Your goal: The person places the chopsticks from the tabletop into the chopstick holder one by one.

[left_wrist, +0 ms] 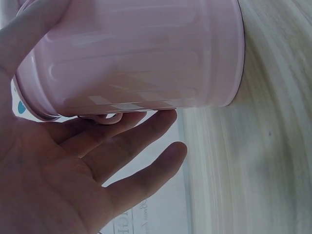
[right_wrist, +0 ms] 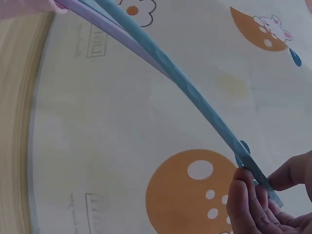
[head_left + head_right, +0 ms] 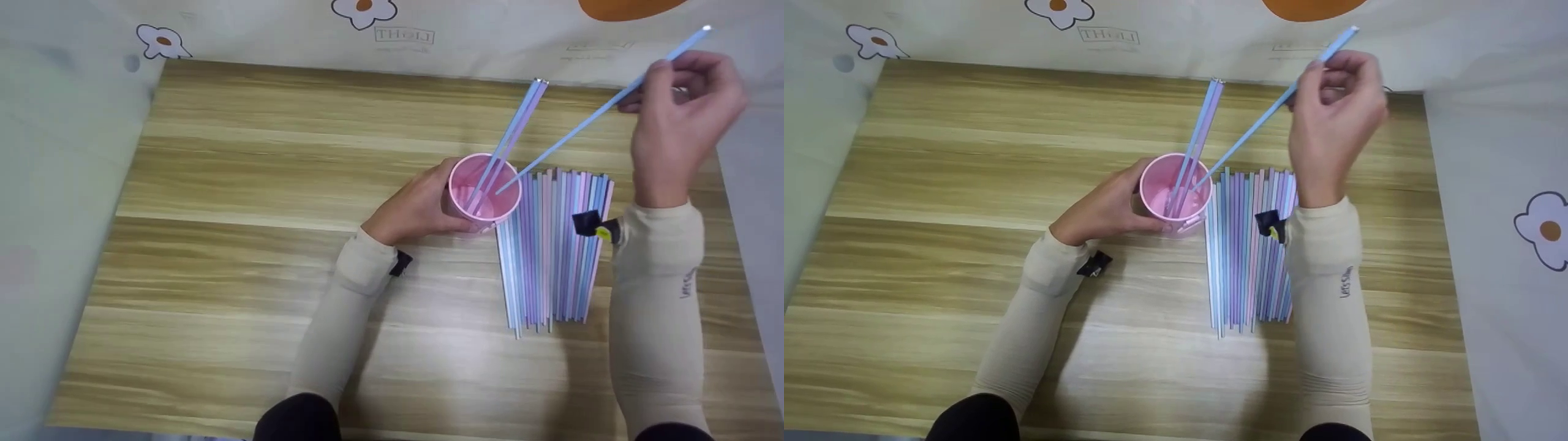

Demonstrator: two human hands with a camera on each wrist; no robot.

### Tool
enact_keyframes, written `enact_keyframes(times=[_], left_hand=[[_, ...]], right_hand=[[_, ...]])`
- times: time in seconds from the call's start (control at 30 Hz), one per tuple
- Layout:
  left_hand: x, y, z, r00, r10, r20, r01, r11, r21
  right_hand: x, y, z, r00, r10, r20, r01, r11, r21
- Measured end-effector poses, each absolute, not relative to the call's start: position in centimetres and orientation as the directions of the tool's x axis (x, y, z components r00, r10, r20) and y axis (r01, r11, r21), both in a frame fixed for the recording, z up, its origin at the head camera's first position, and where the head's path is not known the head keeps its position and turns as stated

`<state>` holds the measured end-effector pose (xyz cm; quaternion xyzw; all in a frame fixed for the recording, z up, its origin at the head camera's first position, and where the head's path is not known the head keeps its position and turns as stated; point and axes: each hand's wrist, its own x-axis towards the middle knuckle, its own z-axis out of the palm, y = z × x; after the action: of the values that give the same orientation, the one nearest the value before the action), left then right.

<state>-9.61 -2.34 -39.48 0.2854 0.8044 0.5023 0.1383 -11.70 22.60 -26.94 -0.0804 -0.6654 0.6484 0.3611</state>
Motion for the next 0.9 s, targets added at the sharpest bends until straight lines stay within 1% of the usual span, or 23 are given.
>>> enact_keyframes(times=[0.13, 0.3, 0.47, 0.7, 0.9], left_hand=[[-9.6, -2.4, -39.5, -0.8, 0.598, 0.056, 0.312, 0.334, 0.889], [-9.7, -2.4, -39.5, -0.795, 0.604, 0.056, 0.305, 0.318, 0.898], [-9.6, -2.6, -39.5, -0.795, 0.603, 0.063, 0.313, 0.32, 0.894], [-9.5, -2.8, -39.3, -0.797, 0.6, 0.066, 0.323, 0.331, 0.887], [-9.4, -2.9, -39.1, -0.808, 0.586, 0.067, 0.328, 0.352, 0.877]], right_hand=[[-11.7, 21.3, -27.7, -0.767, 0.499, 0.404, -0.329, 0.236, -0.914], [-11.5, 20.1, -29.1, -0.812, 0.448, 0.373, -0.243, 0.322, -0.915], [-11.4, 19.2, -30.6, -0.852, 0.409, 0.326, -0.19, 0.337, -0.922], [-11.5, 18.5, -32.6, -0.891, 0.33, 0.311, -0.184, 0.365, -0.913], [-11.2, 17.5, -33.6, -0.894, 0.26, 0.364, -0.226, 0.44, -0.869]])
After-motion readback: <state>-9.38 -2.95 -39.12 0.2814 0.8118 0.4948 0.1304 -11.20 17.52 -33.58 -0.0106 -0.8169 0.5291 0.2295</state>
